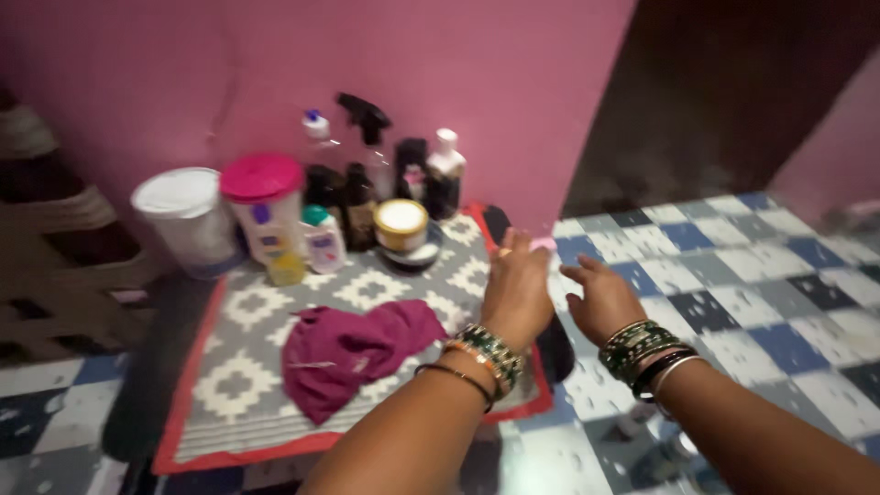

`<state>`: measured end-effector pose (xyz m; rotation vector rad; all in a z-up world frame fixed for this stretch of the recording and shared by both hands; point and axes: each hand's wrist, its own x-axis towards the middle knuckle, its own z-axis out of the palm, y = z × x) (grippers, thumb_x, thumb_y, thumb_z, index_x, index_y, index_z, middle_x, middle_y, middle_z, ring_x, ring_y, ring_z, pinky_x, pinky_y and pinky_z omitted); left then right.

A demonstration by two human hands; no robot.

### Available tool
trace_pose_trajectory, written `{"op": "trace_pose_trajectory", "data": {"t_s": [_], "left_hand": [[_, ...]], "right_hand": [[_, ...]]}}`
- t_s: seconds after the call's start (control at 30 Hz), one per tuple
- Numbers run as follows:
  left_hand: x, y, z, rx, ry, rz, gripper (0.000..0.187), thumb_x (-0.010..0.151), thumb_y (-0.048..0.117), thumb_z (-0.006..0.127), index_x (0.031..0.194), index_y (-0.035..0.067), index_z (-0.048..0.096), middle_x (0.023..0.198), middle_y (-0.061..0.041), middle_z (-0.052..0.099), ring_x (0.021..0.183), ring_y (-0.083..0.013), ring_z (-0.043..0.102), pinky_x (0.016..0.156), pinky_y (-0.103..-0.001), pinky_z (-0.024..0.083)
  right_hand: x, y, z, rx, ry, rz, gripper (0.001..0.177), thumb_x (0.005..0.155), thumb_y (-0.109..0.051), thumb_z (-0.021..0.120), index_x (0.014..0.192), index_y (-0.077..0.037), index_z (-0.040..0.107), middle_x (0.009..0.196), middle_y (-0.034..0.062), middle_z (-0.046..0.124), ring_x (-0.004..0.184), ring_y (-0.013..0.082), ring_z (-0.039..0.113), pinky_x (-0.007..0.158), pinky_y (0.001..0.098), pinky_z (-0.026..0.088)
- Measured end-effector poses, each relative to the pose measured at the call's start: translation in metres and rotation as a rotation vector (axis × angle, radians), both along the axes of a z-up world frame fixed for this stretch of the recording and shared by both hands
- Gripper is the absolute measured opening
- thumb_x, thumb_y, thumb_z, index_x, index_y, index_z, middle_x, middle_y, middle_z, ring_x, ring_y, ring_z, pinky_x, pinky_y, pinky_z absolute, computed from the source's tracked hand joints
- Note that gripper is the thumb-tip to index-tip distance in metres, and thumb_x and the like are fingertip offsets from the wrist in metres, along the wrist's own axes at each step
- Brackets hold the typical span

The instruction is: The person moves various toiletries and containers from a patterned mat onto the tiled floor, then wipes the mat with a pink cloth. The items are handled one by one and placed on the floor before the wiping action begins.

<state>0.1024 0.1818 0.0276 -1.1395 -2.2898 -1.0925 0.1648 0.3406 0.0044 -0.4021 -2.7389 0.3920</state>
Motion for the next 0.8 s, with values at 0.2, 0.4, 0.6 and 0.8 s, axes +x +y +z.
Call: {"op": "trace_pose_trajectory", "data": {"t_s": [0.2, 0.4, 0.6, 0.8], "left_hand": [[-0.042, -0.108, -0.006, 0.037, 0.16, 0.284, 0.055, 0.074, -0.007, 0.064, 0.129, -0.007, 0.061, 0.146, -0.031, 0.047, 0.142, -0.0452, 0.038, 0.117, -0.052, 0.031], [-0.095, -0.174, -0.01, 0.103, 0.134, 0.455, 0.055, 0.081, -0.008, 0.061, 0.136, -0.005, 0.057, 0.15, -0.028, 0.046, 0.147, -0.0426, 0.035, 0.119, -0.05, 0.031], [-0.126, -0.19, -0.03, 0.119, 0.062, 0.359, 0.057, 0.081, -0.01, 0.06, 0.137, -0.001, 0.058, 0.151, -0.025, 0.048, 0.146, -0.042, 0.04, 0.117, -0.046, 0.036], [-0.135, -0.172, -0.048, 0.179, -0.083, 0.217, 0.062, 0.08, -0.005, 0.066, 0.141, -0.001, 0.054, 0.149, -0.028, 0.047, 0.142, -0.0444, 0.04, 0.115, -0.048, 0.037]], "right_hand": [[-0.062, -0.113, 0.052, 0.009, 0.054, 0.196, 0.051, 0.081, -0.015, 0.075, 0.131, -0.014, 0.066, 0.15, 0.0168, 0.051, 0.128, 0.0372, 0.056, 0.108, 0.0444, 0.046], [-0.119, -0.176, 0.057, 0.035, 0.048, 0.284, 0.057, 0.079, -0.013, 0.074, 0.135, -0.013, 0.062, 0.151, 0.0157, 0.05, 0.134, 0.0352, 0.052, 0.11, 0.043, 0.044], [-0.162, -0.164, 0.02, 0.092, 0.057, 0.27, 0.071, 0.076, -0.014, 0.08, 0.142, -0.009, 0.054, 0.15, 0.0226, 0.047, 0.135, 0.0397, 0.049, 0.112, 0.0456, 0.041], [-0.193, -0.148, -0.02, 0.086, 0.02, 0.17, 0.086, 0.072, -0.017, 0.086, 0.148, -0.013, 0.048, 0.149, 0.0199, 0.048, 0.137, 0.0382, 0.049, 0.114, 0.0455, 0.042]]}}
